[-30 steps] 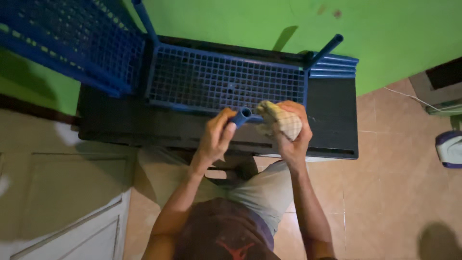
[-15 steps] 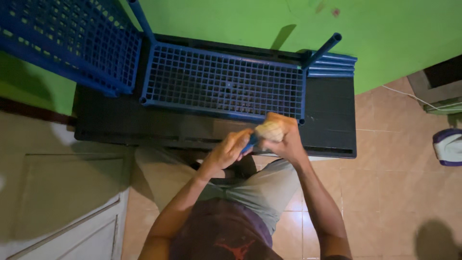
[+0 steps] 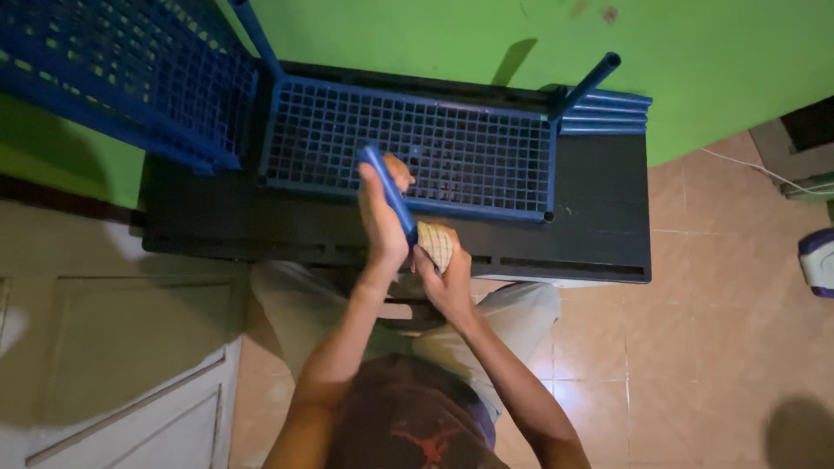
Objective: The person wipes blue plastic furniture parts with a cloth and inserts cylindrical rods into a grid panel, stacking cleaned parts on a black work surface. The person handles multiple parts one at a time, repeatedly wiping and inserting rods.
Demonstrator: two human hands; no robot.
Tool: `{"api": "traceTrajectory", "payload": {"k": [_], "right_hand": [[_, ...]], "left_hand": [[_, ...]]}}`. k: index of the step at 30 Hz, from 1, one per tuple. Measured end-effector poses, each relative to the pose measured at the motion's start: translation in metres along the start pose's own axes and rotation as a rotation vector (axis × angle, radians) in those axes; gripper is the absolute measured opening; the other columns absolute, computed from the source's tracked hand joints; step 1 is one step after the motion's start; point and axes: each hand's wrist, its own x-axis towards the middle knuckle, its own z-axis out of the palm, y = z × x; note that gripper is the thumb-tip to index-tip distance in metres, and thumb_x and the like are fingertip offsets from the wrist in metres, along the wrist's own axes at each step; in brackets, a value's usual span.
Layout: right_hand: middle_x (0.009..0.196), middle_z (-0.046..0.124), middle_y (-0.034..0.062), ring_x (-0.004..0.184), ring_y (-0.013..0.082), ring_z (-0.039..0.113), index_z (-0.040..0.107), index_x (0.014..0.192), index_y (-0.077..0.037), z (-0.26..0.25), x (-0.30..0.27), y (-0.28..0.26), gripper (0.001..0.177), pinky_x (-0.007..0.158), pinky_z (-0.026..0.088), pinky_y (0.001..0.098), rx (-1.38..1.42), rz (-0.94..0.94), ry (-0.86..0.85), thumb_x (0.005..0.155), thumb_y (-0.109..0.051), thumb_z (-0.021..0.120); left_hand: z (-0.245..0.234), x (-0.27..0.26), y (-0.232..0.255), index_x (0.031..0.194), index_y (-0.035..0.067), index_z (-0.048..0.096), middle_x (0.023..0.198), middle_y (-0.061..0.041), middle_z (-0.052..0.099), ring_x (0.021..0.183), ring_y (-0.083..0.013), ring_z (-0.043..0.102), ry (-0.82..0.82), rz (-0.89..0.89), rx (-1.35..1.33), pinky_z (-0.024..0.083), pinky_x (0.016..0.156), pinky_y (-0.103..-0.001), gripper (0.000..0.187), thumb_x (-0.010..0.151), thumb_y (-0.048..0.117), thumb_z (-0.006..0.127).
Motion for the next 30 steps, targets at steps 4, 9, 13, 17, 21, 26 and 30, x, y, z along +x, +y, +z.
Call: {"api": "traceTrajectory", "payload": {"k": [4,9,13,17,21,26,30], "right_hand": [[0.104,0.066,0.0057,0.093,0.0118,0.06,0.062,0.126,0.002,-0.015,-0.011,0.022,0.03,0.084,0.052,0.0274,0.124,0.123,-0.03,0.097,-0.005,0.07],[0.117,0.068,0.006,0.103,0.0115,0.063,0.058,0.127,0.0,-0.039,-0.004,0.027,0.035,0.091,0.052,0.0273,0.049,-0.059,-0.015,0.094,-0.004,0.068],[0.116,0.068,0.0051,0.103,0.0112,0.063,0.057,0.131,-0.002,-0.041,0.01,0.022,0.037,0.09,0.054,0.0278,0.17,0.121,-0.101,0.095,-0.003,0.067],[0.109,0.069,0.0064,0.099,0.0115,0.063,0.058,0.13,-0.002,-0.024,0.009,0.018,0.039,0.088,0.055,0.0291,0.016,-0.01,-0.143,0.094,-0.002,0.072],[0.112,0.073,0.0113,0.1,0.0188,0.069,0.06,0.132,-0.004,-0.033,0.011,0.019,0.04,0.09,0.057,0.0327,-0.069,-0.004,-0.256,0.093,-0.002,0.069],[0.127,0.064,0.0175,0.12,0.0365,0.061,0.052,0.138,-0.01,-0.049,0.036,0.038,0.06,0.105,0.047,0.0439,-0.535,-0.293,-0.246,0.084,-0.017,0.078],[0.143,0.046,0.023,0.133,0.0415,0.041,0.047,0.145,-0.011,-0.023,0.053,0.056,0.067,0.114,0.027,0.0523,-0.767,-0.27,-0.326,0.088,-0.035,0.073]], "left_hand": [[-0.009,0.01,-0.011,0.108,0.009,0.051,0.088,-0.002,0.048,0.083,-0.0153,0.047,0.042,-0.028,-0.196,0.045,0.088,-0.036,0.049,0.11,0.057,0.044],[-0.022,0.011,-0.002,0.121,0.006,0.053,0.087,-0.003,0.053,0.085,-0.0161,0.052,0.052,-0.05,-0.071,0.047,0.092,-0.037,0.052,0.106,0.055,0.044],[-0.017,0.001,0.002,0.124,0.004,0.054,0.085,-0.001,0.05,0.083,-0.0143,0.049,-0.019,-0.113,-0.288,0.047,0.09,-0.035,0.052,0.113,0.053,0.043],[-0.001,-0.013,-0.005,0.125,0.01,0.052,0.075,0.002,0.048,0.07,-0.0089,0.045,0.006,-0.025,-0.052,0.049,0.078,-0.031,0.047,0.109,0.054,0.044],[-0.013,0.003,0.008,0.117,0.012,0.055,0.073,0.005,0.047,0.065,-0.0093,0.045,0.046,0.036,-0.155,0.049,0.072,-0.031,0.045,0.11,0.055,0.045],[-0.046,0.028,0.039,0.127,0.015,0.05,0.092,-0.002,0.053,0.085,-0.0136,0.05,0.024,0.223,-0.087,0.046,0.091,-0.033,0.038,0.113,0.05,0.048],[-0.04,0.02,0.036,0.138,0.019,0.042,0.111,-0.008,0.055,0.104,-0.0172,0.049,-0.071,0.236,0.016,0.041,0.1,-0.036,0.034,0.114,0.041,0.053]]}}
